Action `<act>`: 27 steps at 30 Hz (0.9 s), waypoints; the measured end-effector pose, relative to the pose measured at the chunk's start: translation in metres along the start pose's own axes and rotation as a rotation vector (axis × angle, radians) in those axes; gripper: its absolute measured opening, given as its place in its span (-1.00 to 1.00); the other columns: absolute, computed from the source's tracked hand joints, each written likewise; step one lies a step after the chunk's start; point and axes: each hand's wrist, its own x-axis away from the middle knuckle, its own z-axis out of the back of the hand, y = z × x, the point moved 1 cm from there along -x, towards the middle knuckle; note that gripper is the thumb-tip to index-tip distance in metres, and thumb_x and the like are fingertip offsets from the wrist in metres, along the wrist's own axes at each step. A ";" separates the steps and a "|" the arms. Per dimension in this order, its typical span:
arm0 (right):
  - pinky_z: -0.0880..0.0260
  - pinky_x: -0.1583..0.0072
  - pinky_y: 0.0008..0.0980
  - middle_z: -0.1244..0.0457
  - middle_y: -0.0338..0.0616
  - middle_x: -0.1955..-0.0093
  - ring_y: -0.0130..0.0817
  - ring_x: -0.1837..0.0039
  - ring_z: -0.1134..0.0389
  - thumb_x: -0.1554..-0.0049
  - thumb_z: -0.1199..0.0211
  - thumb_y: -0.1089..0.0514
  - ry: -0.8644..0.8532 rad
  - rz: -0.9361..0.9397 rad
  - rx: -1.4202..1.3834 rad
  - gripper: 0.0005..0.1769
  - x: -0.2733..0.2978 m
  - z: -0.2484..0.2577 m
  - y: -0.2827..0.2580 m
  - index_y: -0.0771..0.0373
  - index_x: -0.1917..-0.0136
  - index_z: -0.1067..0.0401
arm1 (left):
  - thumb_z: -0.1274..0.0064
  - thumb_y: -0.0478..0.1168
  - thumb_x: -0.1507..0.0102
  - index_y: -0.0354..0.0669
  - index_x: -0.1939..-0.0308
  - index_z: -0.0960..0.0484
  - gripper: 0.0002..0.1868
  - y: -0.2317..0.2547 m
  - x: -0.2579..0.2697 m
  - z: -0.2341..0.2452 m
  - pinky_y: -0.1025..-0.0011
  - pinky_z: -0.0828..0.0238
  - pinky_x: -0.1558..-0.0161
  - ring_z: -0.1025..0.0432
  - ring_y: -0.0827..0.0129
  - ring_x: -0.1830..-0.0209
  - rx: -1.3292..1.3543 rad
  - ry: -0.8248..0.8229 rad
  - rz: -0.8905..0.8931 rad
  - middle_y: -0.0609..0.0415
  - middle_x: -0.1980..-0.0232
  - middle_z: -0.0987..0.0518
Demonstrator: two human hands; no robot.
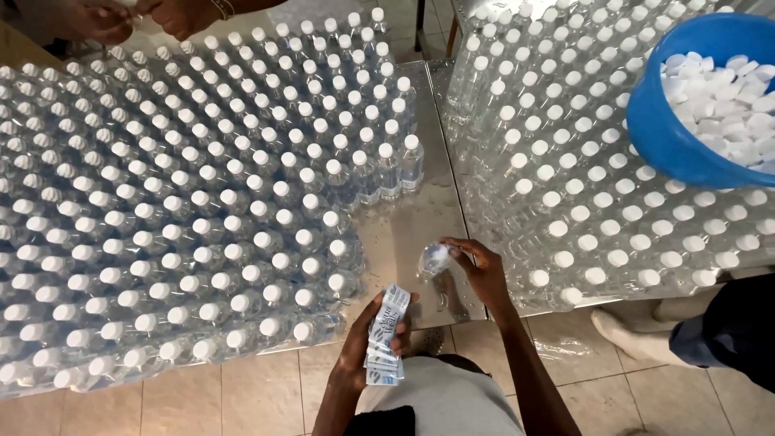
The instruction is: Manual application of adhesive labels to plastic water bottles on a production line table.
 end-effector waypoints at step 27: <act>-0.25 -0.53 0.30 -0.33 0.37 -0.41 0.35 -0.51 -0.30 -0.19 -0.55 -0.01 -0.169 -0.209 0.179 -0.15 0.008 -0.044 0.133 0.39 -0.56 -0.25 | 0.10 0.17 -0.51 -0.38 -0.45 -0.50 -0.31 -0.009 -0.002 0.036 0.34 -0.48 0.33 -0.46 0.35 0.48 0.078 -0.063 -0.194 -0.06 0.26 -0.60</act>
